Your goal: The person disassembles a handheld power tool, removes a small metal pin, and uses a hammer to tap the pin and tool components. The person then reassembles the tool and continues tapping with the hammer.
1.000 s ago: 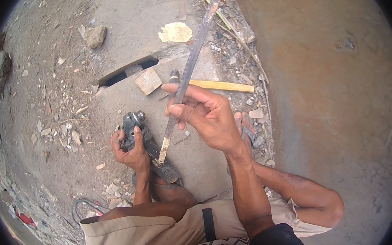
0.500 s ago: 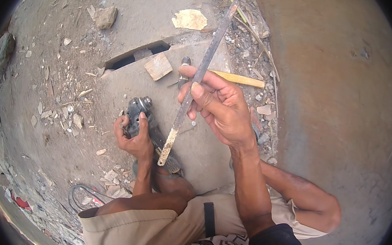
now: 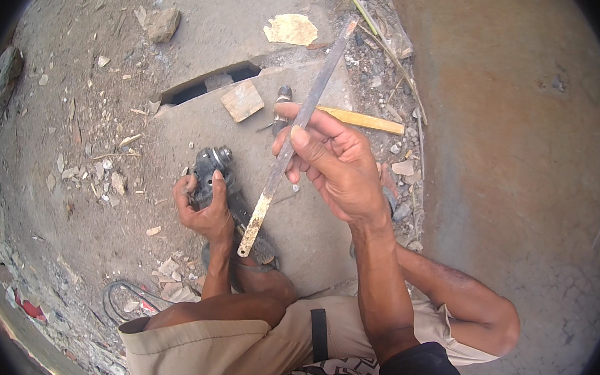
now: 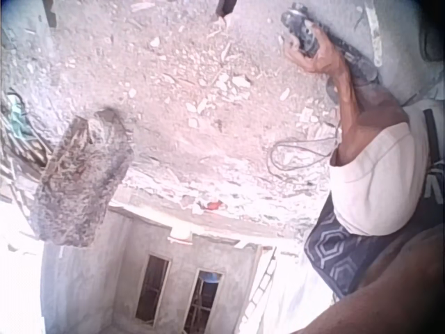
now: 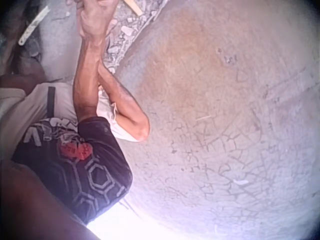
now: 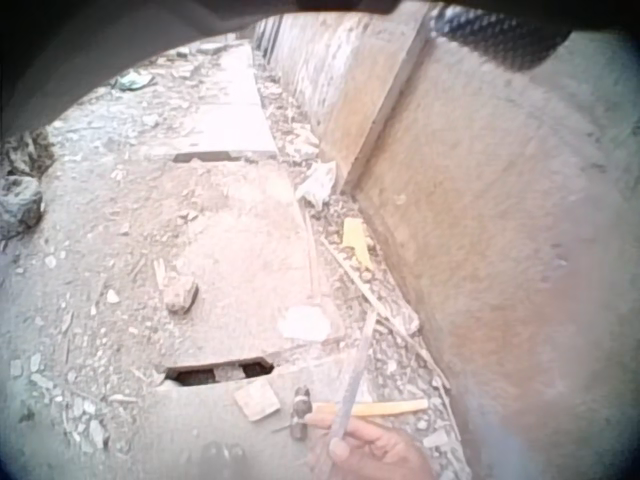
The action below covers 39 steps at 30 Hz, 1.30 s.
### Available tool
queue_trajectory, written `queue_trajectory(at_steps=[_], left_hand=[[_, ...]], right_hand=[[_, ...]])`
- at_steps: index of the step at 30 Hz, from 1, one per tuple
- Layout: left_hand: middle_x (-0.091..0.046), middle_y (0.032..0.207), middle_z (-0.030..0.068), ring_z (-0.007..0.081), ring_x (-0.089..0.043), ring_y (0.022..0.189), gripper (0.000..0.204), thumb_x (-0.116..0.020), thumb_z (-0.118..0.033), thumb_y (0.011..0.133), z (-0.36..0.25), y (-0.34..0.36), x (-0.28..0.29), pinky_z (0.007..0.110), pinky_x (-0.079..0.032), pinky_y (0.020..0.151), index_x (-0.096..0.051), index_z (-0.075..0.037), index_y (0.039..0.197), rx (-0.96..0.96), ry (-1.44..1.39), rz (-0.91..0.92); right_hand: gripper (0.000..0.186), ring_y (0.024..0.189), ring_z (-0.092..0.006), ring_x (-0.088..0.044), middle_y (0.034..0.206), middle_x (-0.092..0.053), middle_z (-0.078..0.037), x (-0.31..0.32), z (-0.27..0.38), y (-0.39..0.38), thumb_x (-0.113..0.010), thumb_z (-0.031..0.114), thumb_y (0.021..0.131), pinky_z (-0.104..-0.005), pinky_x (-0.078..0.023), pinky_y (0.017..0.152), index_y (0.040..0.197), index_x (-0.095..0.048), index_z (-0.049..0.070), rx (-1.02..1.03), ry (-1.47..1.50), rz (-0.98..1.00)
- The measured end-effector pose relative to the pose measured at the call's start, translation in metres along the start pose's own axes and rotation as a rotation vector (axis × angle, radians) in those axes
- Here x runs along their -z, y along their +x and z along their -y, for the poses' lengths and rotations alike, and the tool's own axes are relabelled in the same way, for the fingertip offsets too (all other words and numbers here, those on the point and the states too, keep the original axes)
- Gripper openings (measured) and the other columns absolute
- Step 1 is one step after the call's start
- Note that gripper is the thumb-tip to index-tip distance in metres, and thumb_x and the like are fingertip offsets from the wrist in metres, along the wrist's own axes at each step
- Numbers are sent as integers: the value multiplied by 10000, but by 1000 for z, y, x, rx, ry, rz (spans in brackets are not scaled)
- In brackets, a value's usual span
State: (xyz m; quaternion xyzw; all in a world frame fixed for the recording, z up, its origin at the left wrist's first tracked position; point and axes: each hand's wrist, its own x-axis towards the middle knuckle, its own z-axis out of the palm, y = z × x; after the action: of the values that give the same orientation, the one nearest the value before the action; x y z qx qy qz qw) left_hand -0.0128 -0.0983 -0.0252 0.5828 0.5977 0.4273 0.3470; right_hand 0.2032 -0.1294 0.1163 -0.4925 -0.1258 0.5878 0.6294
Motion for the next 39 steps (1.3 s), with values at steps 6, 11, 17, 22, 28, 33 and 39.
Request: queue_trajectory(at_steps=[6, 11, 17, 22, 28, 33, 39], left_hand=[[-565, 1033, 103, 243, -563, 958, 368, -882, -72, 809, -3, -1, -2, 400, -468, 893, -561, -8, 975, 23, -25, -12], [-561, 1033, 99, 243, -557, 946, 372, -881, -67, 807, -1, -1, 0, 399, -469, 890, -556, -9, 979, 12, -9, -6], [-572, 1038, 102, 249, -565, 958, 366, -884, -70, 808, -4, 0, 0, 412, -471, 897, -567, -3, 977, 12, 3, 0], [-579, 1045, 106, 254, -571, 971, 365, -889, -71, 808, 0, -1, 0, 416, -468, 911, -574, 2, 977, 29, -27, -7], [-573, 1041, 100, 245, -565, 965, 368, -888, -72, 811, -1, 0, 0, 407, -465, 908, -575, 4, 987, 20, -22, -4], [-559, 1029, 88, 226, -551, 952, 369, -884, -79, 820, -4, 0, 0, 385, -464, 889, -567, 4, 990, 24, -14, 1], [-548, 1024, 80, 212, -544, 939, 369, -883, -87, 825, -5, 0, 0, 370, -464, 883, -566, -3, 995, 13, -21, 0]], right_hand=[[445, 913, -106, -654, 1042, -713, -110, 2, -2, 0, -632, 157, 1070, -244, -542, 704, 1452, -553, -56, -10, -15, -5], [448, 951, -109, -652, 1040, -711, -91, 2, -4, 0, -626, 169, 1073, -247, -536, 727, 1458, -553, -49, 3, -57, -2], [486, 971, -121, -658, 1051, -703, -86, 10, -9, 2, -622, 168, 1075, -298, -543, 750, 1504, -511, -32, 27, -114, 25], [554, 806, -100, -578, 932, -606, -31, -4, -10, 3, -592, 186, 1091, -292, -511, 696, 1570, -405, -21, -23, 146, -83], [485, 655, -37, -425, 825, -489, 17, 8, -20, 6, -540, 232, 1120, -209, -403, 558, 1517, -460, -34, -105, 341, -118], [463, 639, -27, -408, 824, -493, 20, 12, -26, 7, -531, 213, 1121, -201, -370, 533, 1506, -481, -39, -97, 391, -110], [467, 640, -40, -419, 856, -509, 7, 9, -28, 6, -512, 195, 1122, -198, -357, 531, 1530, -460, -27, -102, 384, -153]])
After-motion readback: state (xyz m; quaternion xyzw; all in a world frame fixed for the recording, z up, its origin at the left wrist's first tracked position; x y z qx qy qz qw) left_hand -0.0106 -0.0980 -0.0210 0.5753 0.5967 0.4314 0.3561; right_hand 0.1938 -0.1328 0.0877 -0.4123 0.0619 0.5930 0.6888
